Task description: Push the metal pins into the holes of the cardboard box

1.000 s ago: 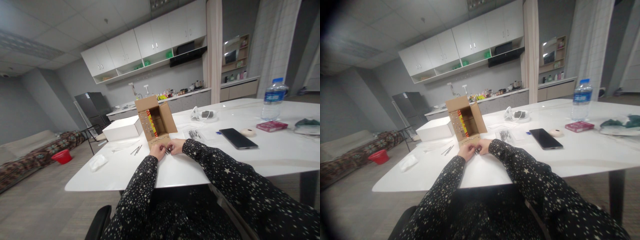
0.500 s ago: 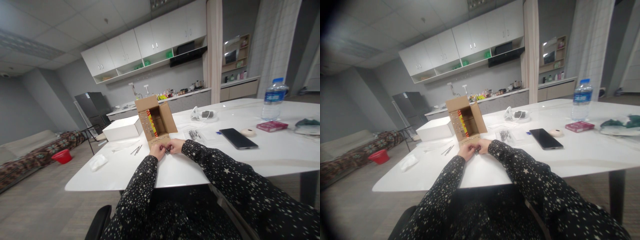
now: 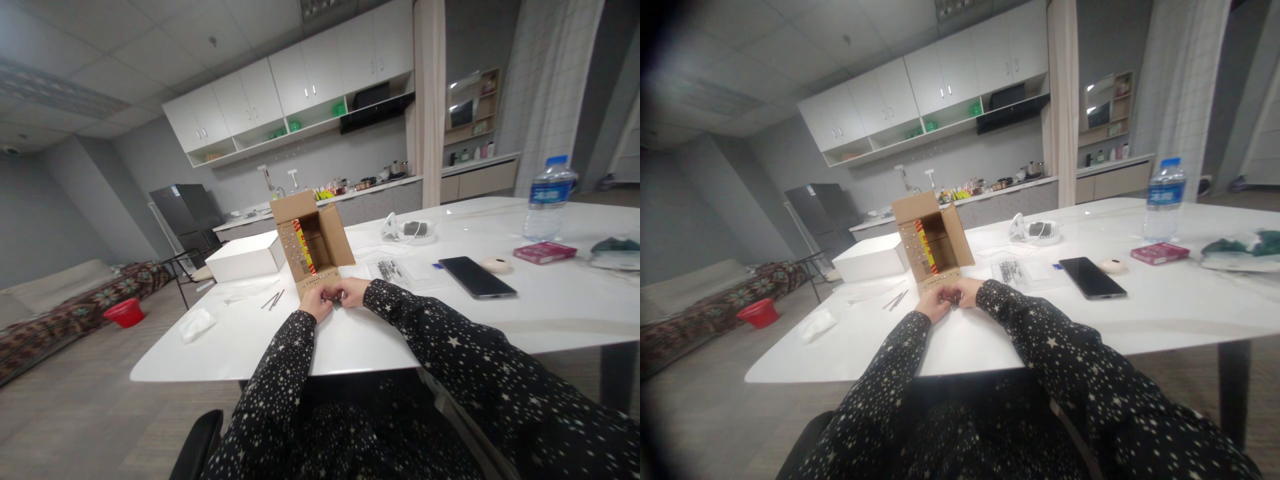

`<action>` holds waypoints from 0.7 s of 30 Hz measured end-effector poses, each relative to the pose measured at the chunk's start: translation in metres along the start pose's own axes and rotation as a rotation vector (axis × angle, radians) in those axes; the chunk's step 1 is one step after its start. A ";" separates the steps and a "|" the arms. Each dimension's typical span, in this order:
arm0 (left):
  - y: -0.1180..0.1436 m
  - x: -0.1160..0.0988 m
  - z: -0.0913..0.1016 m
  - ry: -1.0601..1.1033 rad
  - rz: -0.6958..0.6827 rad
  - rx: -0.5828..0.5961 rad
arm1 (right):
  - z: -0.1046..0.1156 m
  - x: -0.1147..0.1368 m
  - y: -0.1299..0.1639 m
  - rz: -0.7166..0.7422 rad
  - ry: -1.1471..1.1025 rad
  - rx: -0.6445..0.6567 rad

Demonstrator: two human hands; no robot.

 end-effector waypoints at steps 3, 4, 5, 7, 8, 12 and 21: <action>0.000 0.000 -0.001 -0.005 -0.004 0.004 | 0.000 -0.001 0.000 0.018 -0.009 -0.010; 0.000 0.001 -0.002 -0.003 -0.005 0.007 | 0.000 -0.001 -0.001 0.023 -0.012 -0.012; 0.000 0.001 -0.002 -0.003 -0.006 0.010 | -0.001 -0.002 -0.001 0.026 -0.016 -0.011; 0.000 0.001 -0.003 0.002 -0.012 0.015 | -0.002 -0.003 -0.002 0.028 -0.023 -0.006; 0.000 0.000 -0.003 0.005 -0.015 0.015 | -0.003 -0.003 -0.002 0.031 -0.024 -0.003; 0.000 -0.001 -0.001 0.022 -0.023 0.006 | -0.003 -0.003 -0.003 0.040 -0.010 -0.005; -0.001 0.000 -0.003 0.068 -0.046 0.002 | -0.001 -0.002 -0.001 0.030 -0.021 0.012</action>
Point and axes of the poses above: each hand's wrist, its own y-axis away from the middle knuckle, its own z-axis out of the back of the hand, x = y × z, the point moved 9 cm from there along -y, towards the middle knuckle, and after that the axes turned 1 degree about z, right-handed, at the moved point
